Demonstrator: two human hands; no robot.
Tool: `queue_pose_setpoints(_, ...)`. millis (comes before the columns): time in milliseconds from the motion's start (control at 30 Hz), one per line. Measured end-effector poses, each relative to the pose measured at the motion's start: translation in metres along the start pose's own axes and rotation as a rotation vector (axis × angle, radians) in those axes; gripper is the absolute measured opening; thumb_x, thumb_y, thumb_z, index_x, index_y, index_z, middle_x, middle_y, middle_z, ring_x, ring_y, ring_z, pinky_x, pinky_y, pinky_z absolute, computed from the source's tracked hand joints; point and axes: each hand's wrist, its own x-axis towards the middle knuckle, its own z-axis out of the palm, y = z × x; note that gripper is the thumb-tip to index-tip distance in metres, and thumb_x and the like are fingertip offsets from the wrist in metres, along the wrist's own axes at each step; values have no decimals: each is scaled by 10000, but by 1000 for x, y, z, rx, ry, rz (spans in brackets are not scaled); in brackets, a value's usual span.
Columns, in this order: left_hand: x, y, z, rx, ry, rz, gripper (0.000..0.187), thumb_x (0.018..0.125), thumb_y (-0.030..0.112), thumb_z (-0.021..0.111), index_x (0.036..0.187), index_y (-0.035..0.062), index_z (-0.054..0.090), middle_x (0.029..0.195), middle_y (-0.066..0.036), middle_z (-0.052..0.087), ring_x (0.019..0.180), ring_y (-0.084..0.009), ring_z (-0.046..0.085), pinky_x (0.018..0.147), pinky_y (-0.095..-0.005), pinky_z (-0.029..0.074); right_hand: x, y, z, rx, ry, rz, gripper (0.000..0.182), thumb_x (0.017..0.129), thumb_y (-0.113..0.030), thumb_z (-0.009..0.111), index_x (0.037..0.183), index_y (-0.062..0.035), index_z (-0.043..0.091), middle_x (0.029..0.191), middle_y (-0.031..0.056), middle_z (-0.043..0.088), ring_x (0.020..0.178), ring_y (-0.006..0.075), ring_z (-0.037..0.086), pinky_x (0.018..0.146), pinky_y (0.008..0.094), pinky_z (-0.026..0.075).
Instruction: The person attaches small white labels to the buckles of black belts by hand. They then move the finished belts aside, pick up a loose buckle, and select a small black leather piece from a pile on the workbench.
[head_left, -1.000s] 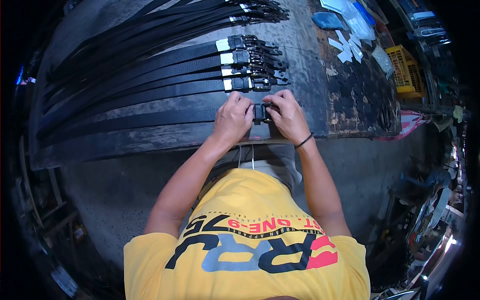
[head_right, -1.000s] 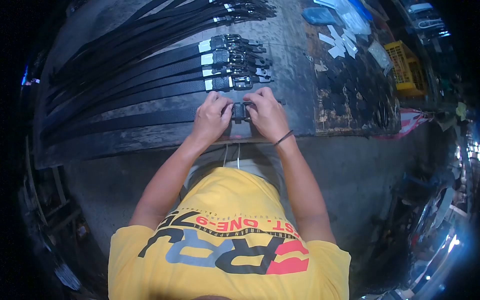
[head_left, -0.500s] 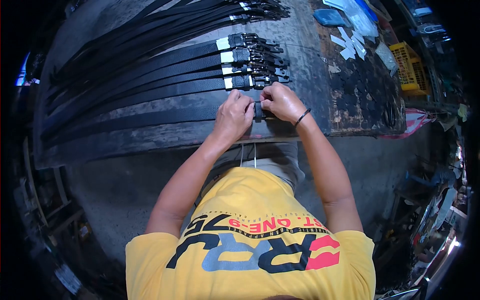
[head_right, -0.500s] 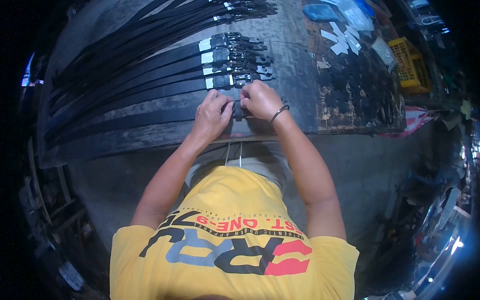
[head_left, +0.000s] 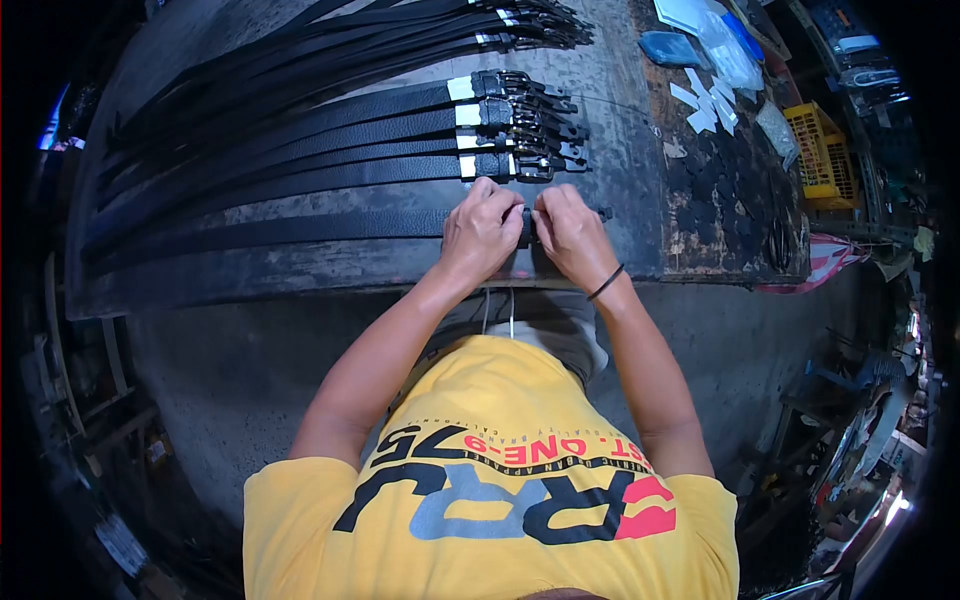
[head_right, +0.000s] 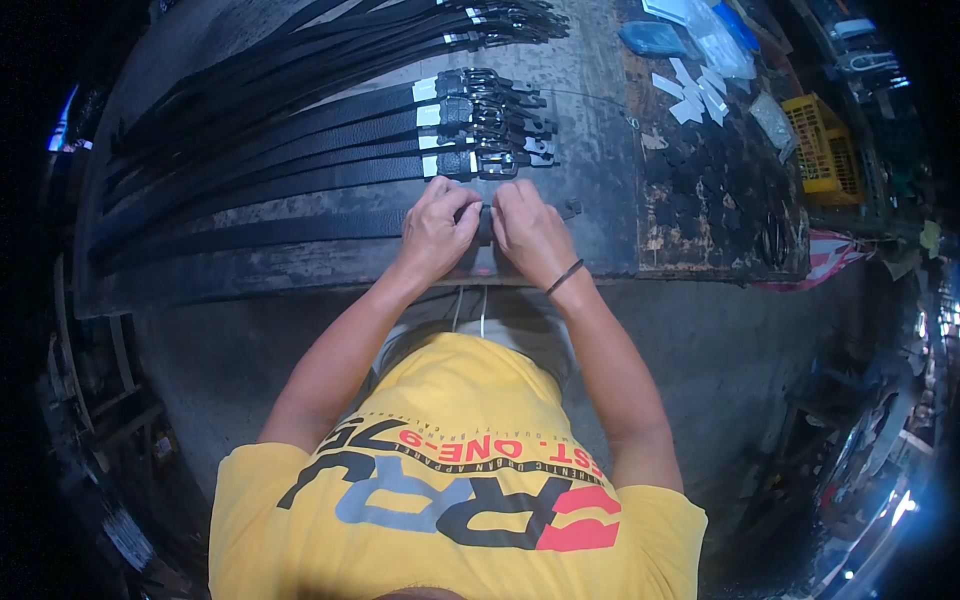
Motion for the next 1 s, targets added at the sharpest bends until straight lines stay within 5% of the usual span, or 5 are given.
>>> queue_pose_setpoints(100, -1, 3, 1, 8, 12, 29, 127, 814, 135, 640, 899, 54, 688, 876, -118, 591, 784, -309, 622, 697, -406, 502, -1, -8, 3, 74, 62, 5, 124, 807, -49, 606, 879, -31, 507, 830, 188, 546, 707, 422, 572, 635, 478, 486)
queue_pose_setpoints(200, -2, 3, 2, 11, 15, 24, 133, 812, 136, 640, 905, 57, 694, 883, -121, 591, 787, -309, 621, 699, -404, 502, 0, -14, 3, 388, -3, 420, 106, 831, -66, 620, 900, -26, 550, 787, 139, 609, 624, 316, 605, 583, 386, 514)
queue_pose_setpoints(267, -1, 3, 0, 0, 6, -3, 136, 812, 134, 637, 906, 56, 695, 887, -121, 592, 790, -308, 621, 704, -402, 502, 1, -9, 0, 1064, -96, 772, 113, 862, -77, 618, 952, -14, 590, 824, 83, 649, 620, 167, 626, 562, 276, 527)
queue_pose_setpoints(367, 2, 2, -1, -31, -13, -64, 148, 815, 139, 627, 906, 48, 700, 881, -118, 592, 805, -299, 621, 719, -394, 499, 0, -5, 1, 1273, -59, 809, 151, 881, -77, 612, 1003, 11, 601, 846, 43, 644, 660, 86, 621, 546, 225, 528)
queue_pose_setpoints(1000, 7, -1, -3, -57, -82, -144, 187, 828, 185, 608, 883, 32, 700, 872, -116, 583, 845, -286, 597, 773, -383, 481, 6, 4, 10, 463, 41, 495, 197, 772, -99, 598, 908, 14, 686, 726, 61, 671, 651, 110, 628, 627, 271, 513)
